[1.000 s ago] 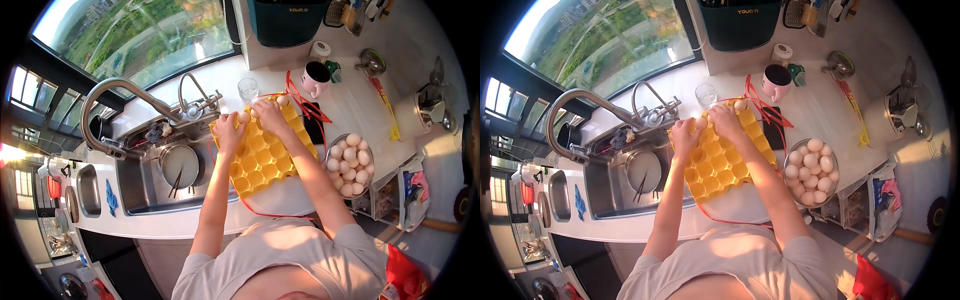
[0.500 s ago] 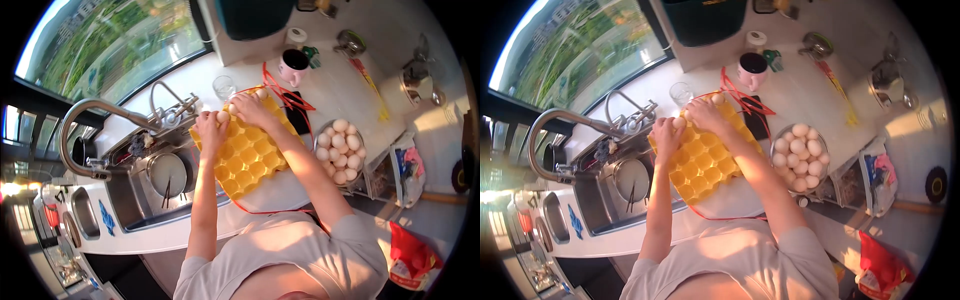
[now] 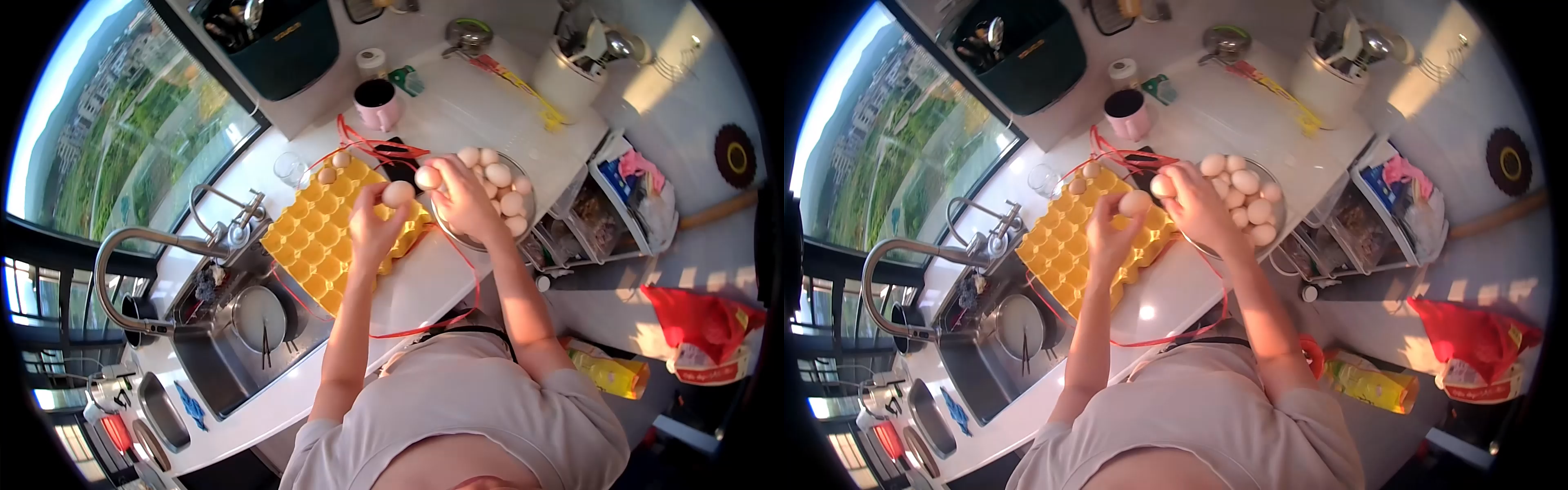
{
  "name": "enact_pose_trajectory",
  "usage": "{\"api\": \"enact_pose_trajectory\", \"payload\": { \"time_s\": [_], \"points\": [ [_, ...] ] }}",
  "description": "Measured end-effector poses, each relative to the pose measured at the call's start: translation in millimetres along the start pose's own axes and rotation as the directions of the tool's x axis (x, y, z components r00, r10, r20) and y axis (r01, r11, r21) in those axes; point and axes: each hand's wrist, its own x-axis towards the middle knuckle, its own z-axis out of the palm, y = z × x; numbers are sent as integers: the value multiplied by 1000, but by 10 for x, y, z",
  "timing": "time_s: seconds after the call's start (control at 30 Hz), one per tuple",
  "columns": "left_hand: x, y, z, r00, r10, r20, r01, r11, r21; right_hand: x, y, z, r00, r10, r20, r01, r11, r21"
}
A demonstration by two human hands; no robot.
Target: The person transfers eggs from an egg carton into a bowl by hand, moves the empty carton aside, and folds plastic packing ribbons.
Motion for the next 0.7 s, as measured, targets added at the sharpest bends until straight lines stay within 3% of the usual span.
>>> {"api": "enact_pose_trajectory", "payload": {
  "time_s": [0.1, 0.17, 0.27, 0.4, 0.7],
  "points": [
    [-102, 221, 422, 985, 103, 135, -99, 994, -35, -300, 192, -406, 991, 134, -14, -135, 987, -92],
    [-208, 331, 619, 968, 139, 207, -130, 990, -61, -465, 321, -593, 986, 165, 4, -157, 944, -291],
    [-351, 346, 822, 937, 209, 280, -221, 975, 9, -644, 557, -668, 986, 161, 35, -134, 910, -393],
    [-494, 396, 891, 910, 226, 349, -303, 935, 184, -751, 637, -675, 982, 167, 83, -112, 884, -454],
    [-663, 340, 985, 920, 169, 354, -267, 930, 251, -763, 705, -584, 996, 58, 71, -14, 863, -504]
  ]
}}
